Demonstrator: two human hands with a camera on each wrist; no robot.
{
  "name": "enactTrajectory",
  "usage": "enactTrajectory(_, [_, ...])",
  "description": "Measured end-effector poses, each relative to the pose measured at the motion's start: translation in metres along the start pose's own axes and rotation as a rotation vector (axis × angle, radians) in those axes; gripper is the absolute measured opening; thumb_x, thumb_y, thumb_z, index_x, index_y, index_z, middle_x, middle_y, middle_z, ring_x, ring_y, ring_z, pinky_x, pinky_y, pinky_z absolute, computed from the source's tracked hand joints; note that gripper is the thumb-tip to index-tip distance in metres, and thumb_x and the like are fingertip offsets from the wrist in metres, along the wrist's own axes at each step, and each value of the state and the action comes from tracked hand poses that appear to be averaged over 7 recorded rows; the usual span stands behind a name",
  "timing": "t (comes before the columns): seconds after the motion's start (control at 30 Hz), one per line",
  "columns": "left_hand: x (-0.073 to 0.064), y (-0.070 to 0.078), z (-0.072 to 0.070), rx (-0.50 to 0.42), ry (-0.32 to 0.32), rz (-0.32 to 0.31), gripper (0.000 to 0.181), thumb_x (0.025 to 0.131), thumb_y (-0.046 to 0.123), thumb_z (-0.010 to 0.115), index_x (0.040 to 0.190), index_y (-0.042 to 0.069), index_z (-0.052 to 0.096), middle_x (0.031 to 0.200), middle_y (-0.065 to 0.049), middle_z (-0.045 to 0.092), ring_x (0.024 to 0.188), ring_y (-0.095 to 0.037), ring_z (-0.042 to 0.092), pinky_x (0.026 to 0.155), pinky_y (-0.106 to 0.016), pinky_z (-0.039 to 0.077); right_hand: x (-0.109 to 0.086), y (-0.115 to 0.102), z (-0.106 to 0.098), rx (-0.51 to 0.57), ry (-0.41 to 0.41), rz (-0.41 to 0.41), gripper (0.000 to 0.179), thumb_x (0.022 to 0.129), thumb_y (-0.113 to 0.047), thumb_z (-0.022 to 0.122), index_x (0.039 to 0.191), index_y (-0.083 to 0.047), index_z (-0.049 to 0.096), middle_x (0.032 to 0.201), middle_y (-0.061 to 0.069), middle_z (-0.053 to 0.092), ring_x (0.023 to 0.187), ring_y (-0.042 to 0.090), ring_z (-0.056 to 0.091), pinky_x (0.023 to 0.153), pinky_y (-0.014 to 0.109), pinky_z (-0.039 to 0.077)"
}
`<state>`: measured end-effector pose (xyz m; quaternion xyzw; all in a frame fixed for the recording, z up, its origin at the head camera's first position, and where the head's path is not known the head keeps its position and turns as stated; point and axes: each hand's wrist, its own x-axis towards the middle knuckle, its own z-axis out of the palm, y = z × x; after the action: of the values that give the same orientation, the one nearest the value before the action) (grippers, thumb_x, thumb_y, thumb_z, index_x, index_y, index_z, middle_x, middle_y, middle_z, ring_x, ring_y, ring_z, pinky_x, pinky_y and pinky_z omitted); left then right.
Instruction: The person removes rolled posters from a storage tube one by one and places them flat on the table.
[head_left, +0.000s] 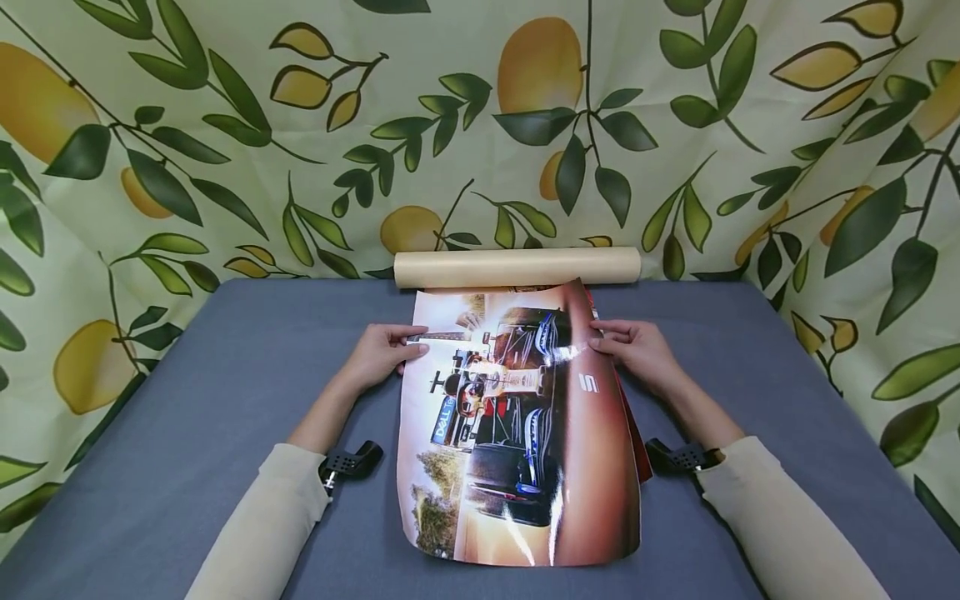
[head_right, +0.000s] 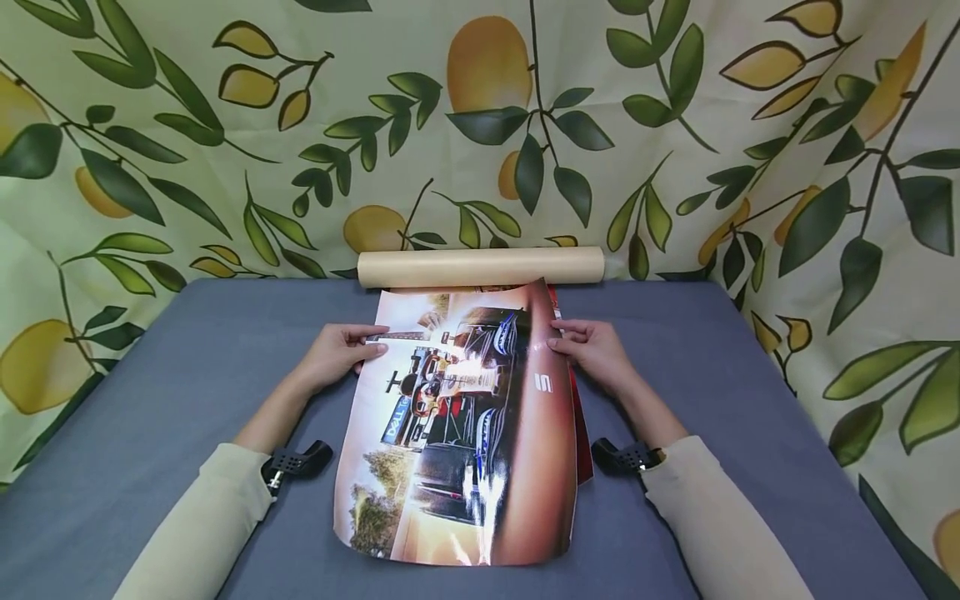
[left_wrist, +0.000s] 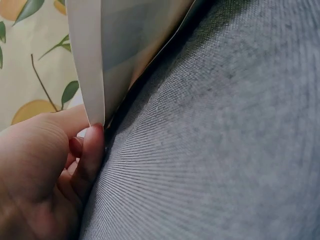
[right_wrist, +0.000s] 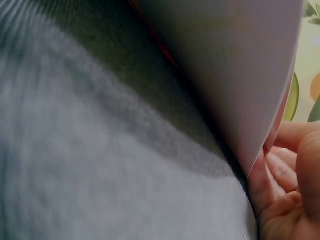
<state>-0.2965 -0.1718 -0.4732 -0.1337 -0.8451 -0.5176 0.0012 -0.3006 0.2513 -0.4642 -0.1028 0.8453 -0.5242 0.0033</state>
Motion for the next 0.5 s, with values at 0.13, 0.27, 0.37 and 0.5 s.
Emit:
enactTrajectory(0.13, [0.0004, 0.0016, 0.0008, 0.016, 0.000, -0.028, 0.041, 0.095, 0.016, 0.072, 0.132, 0.001, 0.066, 0.059, 0.005, 0.053, 0.048, -0.007, 0.050, 0.050, -0.023, 0.043, 0.0007, -0.0003, 0.0004, -0.101, -0.008, 0.008, 0.046, 0.095, -0.020, 0.071, 0.134, 0.002, 0.063, 0.079, -0.010, 0.070, 0.063, 0.002, 0.053, 0.057, 0.021, 0.046])
enactTrajectory(0.27, [0.0005, 0.0026, 0.0015, 0.032, -0.005, -0.045, 0.040, 0.096, 0.017, 0.070, 0.133, 0.003, 0.066, 0.059, 0.004, 0.052, 0.049, -0.007, 0.049, 0.051, -0.022, 0.042, 0.0011, -0.0010, 0.0005, -0.142, -0.013, 0.026, 0.044, 0.096, -0.021, 0.069, 0.134, 0.001, 0.063, 0.086, 0.004, 0.073, 0.065, 0.004, 0.054, 0.060, 0.022, 0.049])
enactTrajectory(0.37, [0.0006, 0.0031, 0.0020, 0.042, -0.003, -0.050, 0.040, 0.096, 0.017, 0.070, 0.133, 0.003, 0.066, 0.060, 0.004, 0.051, 0.049, -0.007, 0.048, 0.050, -0.022, 0.041, 0.0021, -0.0023, 0.0010, -0.149, -0.014, 0.041, 0.045, 0.098, -0.024, 0.067, 0.136, 0.001, 0.062, 0.101, 0.011, 0.075, 0.069, 0.005, 0.056, 0.063, 0.022, 0.053])
enactTrajectory(0.5, [0.0012, 0.0038, 0.0019, 0.051, -0.005, -0.048, 0.042, 0.096, 0.017, 0.069, 0.135, 0.001, 0.064, 0.060, 0.003, 0.050, 0.048, -0.007, 0.047, 0.049, -0.022, 0.042, 0.0058, -0.0046, 0.0021, -0.141, -0.024, 0.060, 0.054, 0.099, -0.029, 0.065, 0.143, 0.000, 0.055, 0.083, 0.003, 0.071, 0.067, 0.005, 0.057, 0.061, 0.024, 0.055])
